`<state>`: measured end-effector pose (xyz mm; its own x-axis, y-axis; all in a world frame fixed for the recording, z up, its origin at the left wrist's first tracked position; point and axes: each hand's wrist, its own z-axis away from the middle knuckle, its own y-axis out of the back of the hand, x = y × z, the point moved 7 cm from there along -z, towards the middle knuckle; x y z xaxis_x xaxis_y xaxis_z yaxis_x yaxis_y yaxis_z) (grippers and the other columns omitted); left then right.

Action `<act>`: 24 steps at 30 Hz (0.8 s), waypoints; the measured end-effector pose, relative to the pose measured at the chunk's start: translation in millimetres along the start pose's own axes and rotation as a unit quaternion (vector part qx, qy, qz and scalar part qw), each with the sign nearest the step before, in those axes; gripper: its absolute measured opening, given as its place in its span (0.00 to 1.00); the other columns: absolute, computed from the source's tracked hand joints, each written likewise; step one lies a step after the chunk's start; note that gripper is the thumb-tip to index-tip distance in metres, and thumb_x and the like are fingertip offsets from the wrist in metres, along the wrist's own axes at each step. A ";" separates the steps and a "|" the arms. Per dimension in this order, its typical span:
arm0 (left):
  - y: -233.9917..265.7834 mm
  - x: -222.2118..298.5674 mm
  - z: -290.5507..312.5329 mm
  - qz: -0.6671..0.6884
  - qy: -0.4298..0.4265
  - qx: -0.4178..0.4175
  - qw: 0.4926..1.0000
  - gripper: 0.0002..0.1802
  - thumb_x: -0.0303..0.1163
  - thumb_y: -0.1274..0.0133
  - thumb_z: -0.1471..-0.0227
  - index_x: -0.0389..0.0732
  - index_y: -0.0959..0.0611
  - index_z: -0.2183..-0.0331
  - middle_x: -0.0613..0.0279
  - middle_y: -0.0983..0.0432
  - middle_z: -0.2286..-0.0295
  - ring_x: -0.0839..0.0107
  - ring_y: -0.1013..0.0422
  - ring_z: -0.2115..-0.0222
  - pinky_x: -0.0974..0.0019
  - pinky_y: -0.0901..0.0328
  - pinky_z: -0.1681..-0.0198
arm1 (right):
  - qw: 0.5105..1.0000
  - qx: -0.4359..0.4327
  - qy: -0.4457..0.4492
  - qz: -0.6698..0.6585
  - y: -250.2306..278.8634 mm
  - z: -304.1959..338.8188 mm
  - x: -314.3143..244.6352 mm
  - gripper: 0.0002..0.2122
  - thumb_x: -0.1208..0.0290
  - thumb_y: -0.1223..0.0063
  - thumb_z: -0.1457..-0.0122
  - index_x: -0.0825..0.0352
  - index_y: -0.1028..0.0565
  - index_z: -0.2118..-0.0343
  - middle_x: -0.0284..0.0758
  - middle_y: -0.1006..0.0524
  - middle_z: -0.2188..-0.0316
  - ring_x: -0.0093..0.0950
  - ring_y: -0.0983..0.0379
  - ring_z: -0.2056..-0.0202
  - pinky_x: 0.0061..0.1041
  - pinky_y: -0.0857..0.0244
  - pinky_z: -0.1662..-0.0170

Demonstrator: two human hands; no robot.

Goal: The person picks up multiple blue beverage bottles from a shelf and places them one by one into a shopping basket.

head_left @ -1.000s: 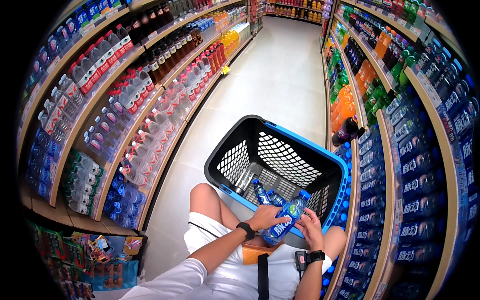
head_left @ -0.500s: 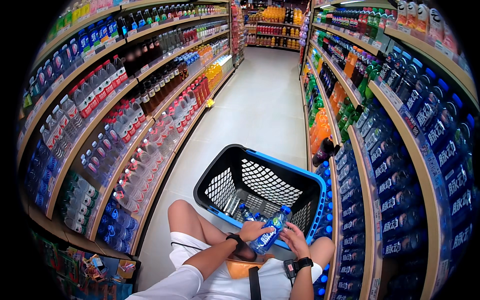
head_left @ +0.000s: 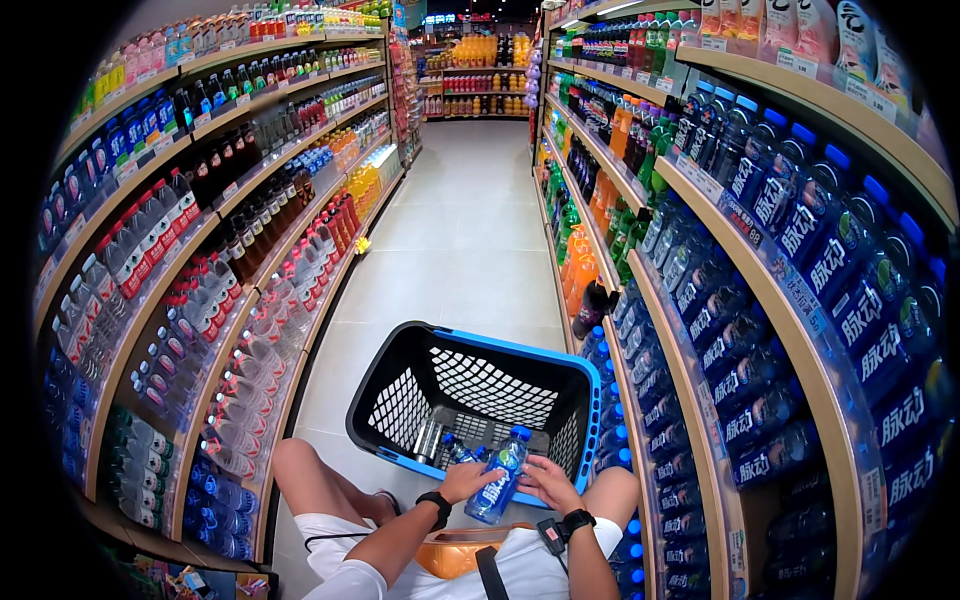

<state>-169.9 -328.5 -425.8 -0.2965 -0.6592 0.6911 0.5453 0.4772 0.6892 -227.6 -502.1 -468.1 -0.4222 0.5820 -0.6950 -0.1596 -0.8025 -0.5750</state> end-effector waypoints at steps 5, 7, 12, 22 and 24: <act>0.5 -4.9 0.0 -0.022 -0.004 0.032 0.999 0.37 0.66 0.56 0.47 0.38 0.21 0.78 0.47 0.23 0.77 0.49 0.26 0.72 0.52 0.36 0.68 | 0.998 0.005 -0.013 0.057 -3.9 -1.7 5.3 0.26 0.65 0.42 0.40 0.69 0.37 0.43 0.35 0.24 0.57 0.25 0.26 0.58 0.25 0.28 0.53; -2.1 -14.8 -1.4 -0.042 -0.004 0.025 0.999 0.39 0.69 0.59 0.49 0.39 0.17 0.74 0.50 0.21 0.76 0.53 0.24 0.71 0.53 0.35 0.68 | 0.992 -0.004 -0.022 0.122 -18.7 -1.2 1.9 0.24 0.64 0.43 0.40 0.67 0.36 0.44 0.35 0.25 0.57 0.24 0.26 0.57 0.24 0.29 0.53; -9.2 -30.0 6.6 -0.010 -0.002 0.038 0.999 0.31 0.60 0.55 0.45 0.39 0.20 0.76 0.49 0.23 0.77 0.51 0.26 0.73 0.53 0.35 0.70 | 0.972 -0.018 -0.066 0.224 -26.7 -4.1 13.0 0.23 0.58 0.43 0.40 0.65 0.34 0.46 0.33 0.26 0.54 0.21 0.28 0.54 0.23 0.34 0.49; 15.1 -12.1 16.1 0.001 -0.043 0.094 0.995 0.32 0.60 0.55 0.45 0.38 0.21 0.79 0.48 0.24 0.79 0.51 0.26 0.75 0.52 0.36 0.72 | 0.981 -0.042 -0.041 0.187 -29.0 -13.1 23.3 0.21 0.57 0.46 0.38 0.65 0.32 0.48 0.32 0.26 0.55 0.21 0.28 0.55 0.23 0.35 0.48; 13.9 -15.0 7.1 0.020 -0.041 0.061 0.997 0.32 0.60 0.56 0.45 0.39 0.19 0.77 0.48 0.23 0.78 0.50 0.26 0.74 0.52 0.35 0.70 | 0.979 -0.043 -0.027 0.198 -23.8 -20.7 21.9 0.21 0.57 0.47 0.38 0.65 0.32 0.48 0.31 0.26 0.55 0.21 0.29 0.54 0.23 0.35 0.48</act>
<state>-163.4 -307.8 -425.0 -0.3429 -0.5903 0.7308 0.4605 0.5724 0.6784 -214.6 -467.6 -478.6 -0.4822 0.2181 -0.8485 0.1015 -0.9481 -0.3014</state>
